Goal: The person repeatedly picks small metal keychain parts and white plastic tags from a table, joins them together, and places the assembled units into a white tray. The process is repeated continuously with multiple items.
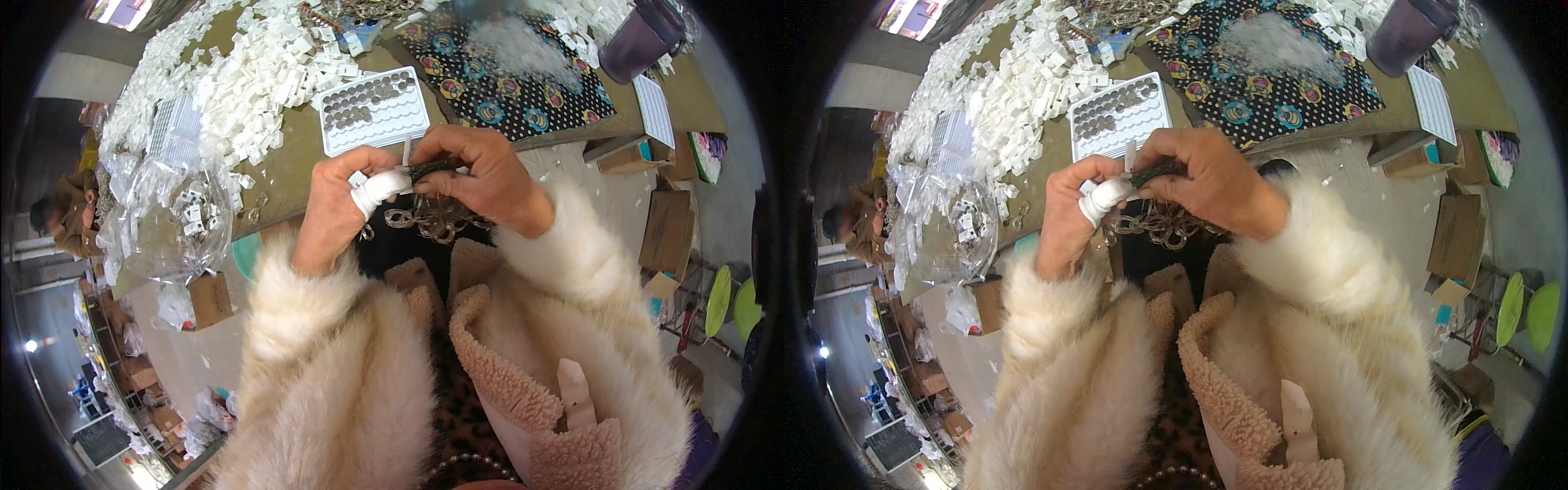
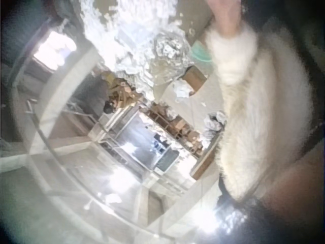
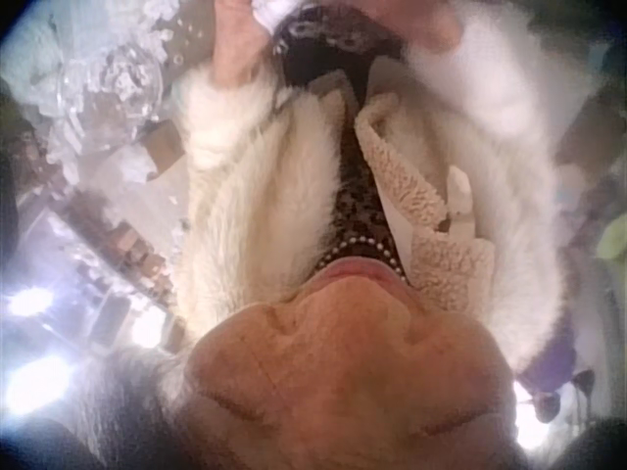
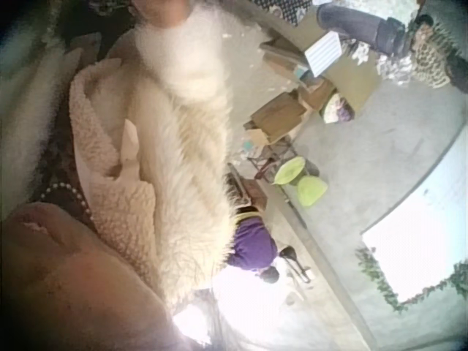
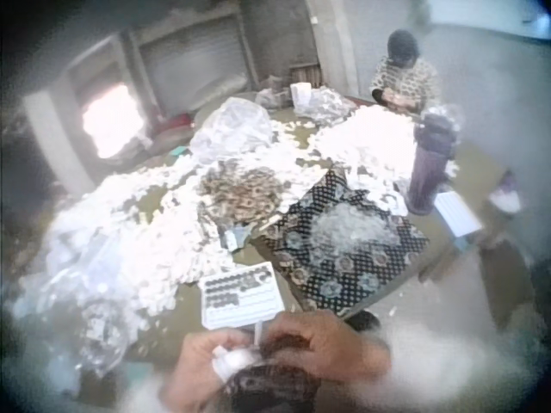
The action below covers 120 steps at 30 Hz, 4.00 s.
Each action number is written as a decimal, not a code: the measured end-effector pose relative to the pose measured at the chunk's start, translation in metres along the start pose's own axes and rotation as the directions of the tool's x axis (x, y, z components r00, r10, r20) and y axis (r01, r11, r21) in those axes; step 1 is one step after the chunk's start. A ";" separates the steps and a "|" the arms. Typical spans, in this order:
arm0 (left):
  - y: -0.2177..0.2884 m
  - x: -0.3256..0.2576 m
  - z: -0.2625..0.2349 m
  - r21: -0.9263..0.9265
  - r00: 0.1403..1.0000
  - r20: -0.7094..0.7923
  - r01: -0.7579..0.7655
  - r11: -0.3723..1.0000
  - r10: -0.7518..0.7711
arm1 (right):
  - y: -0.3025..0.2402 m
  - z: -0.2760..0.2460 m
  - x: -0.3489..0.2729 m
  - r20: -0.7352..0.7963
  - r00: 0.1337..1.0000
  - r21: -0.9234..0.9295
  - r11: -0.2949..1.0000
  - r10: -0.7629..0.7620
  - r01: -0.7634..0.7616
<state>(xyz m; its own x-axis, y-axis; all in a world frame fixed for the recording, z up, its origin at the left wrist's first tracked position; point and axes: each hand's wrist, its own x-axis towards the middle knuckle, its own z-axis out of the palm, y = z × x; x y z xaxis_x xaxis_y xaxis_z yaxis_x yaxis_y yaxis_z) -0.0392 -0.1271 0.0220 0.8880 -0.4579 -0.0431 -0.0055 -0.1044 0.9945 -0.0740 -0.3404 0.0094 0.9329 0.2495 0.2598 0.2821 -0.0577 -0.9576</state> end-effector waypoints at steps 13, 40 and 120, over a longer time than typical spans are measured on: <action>-0.033 -0.009 0.024 -0.065 0.960 -0.280 -0.034 0.997 0.015 | 0.012 0.042 -0.010 -0.224 0.933 -0.583 0.805 -0.283 0.105; -0.029 -0.005 0.009 -0.521 0.959 -0.270 -0.076 0.850 -0.080 | 0.028 -0.057 0.006 -0.541 0.815 -0.441 0.895 -0.209 -0.063; -0.018 -0.009 0.036 -0.041 0.911 -0.368 -0.216 0.975 0.187 | 0.011 0.017 0.001 -0.271 0.961 0.073 0.997 0.053 -0.034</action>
<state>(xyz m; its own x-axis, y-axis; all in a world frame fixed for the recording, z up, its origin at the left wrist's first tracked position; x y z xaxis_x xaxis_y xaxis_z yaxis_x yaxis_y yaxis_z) -0.0634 -0.1530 0.0010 0.9770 -0.1120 0.1813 -0.1787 0.0334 0.9833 -0.0736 -0.3246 -0.0027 0.9721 -0.0253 0.2330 0.2332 0.0046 -0.9724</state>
